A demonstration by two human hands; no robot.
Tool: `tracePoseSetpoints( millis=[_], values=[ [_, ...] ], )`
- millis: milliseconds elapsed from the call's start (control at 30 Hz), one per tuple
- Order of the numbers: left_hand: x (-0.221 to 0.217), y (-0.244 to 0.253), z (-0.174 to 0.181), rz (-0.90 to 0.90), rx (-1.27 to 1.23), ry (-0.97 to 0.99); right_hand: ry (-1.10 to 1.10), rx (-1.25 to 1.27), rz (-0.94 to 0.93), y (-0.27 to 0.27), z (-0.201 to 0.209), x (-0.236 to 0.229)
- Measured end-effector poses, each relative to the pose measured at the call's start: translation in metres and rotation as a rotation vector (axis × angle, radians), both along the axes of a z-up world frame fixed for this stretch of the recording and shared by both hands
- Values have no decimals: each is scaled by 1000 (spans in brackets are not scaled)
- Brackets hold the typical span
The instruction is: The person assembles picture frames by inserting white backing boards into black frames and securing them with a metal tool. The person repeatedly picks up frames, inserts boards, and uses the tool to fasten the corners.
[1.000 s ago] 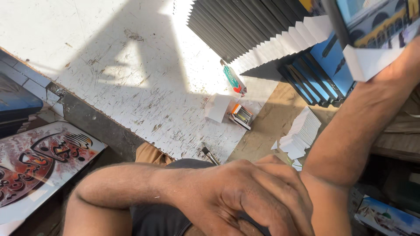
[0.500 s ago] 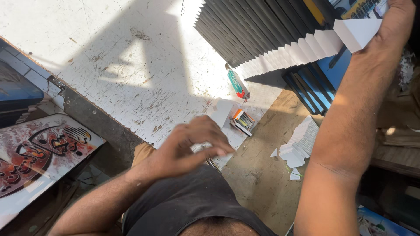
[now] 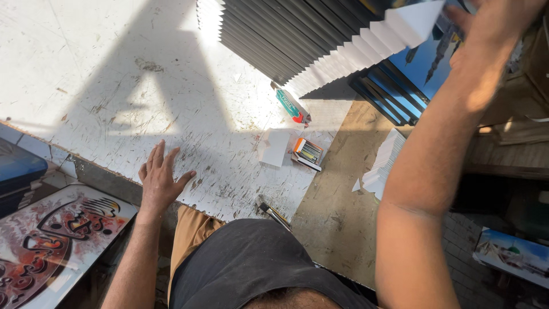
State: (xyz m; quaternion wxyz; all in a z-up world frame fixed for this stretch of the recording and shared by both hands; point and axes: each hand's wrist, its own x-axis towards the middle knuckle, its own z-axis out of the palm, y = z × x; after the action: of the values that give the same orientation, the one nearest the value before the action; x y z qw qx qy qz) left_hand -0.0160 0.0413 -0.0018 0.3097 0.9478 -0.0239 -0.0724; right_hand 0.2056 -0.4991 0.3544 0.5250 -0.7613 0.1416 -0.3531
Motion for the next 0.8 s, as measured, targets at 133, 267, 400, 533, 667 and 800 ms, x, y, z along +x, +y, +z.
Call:
tracePoseSetpoints(
  millis=[133, 267, 400, 533, 667, 800],
  values=[
    [1, 5, -44, -156, -71, -1, -206, -510, 193, 31, 3, -57],
    [4, 5, -70, -212, 134, 216, -62, -711, 561, 79, -8, -86],
    [8, 8, -79, -274, 125, 221, -36, -764, 449, 97, -16, -83],
    [8, 10, -81, -287, 164, 230, -90, -890, 322, 95, -21, -80],
    [6, 8, -82, -287, 201, 235, -114, -933, 258, 94, -23, -76],
    [5, 9, -80, -298, 229, 247, -65, -931, 206, 98, -21, -74]
  ],
)
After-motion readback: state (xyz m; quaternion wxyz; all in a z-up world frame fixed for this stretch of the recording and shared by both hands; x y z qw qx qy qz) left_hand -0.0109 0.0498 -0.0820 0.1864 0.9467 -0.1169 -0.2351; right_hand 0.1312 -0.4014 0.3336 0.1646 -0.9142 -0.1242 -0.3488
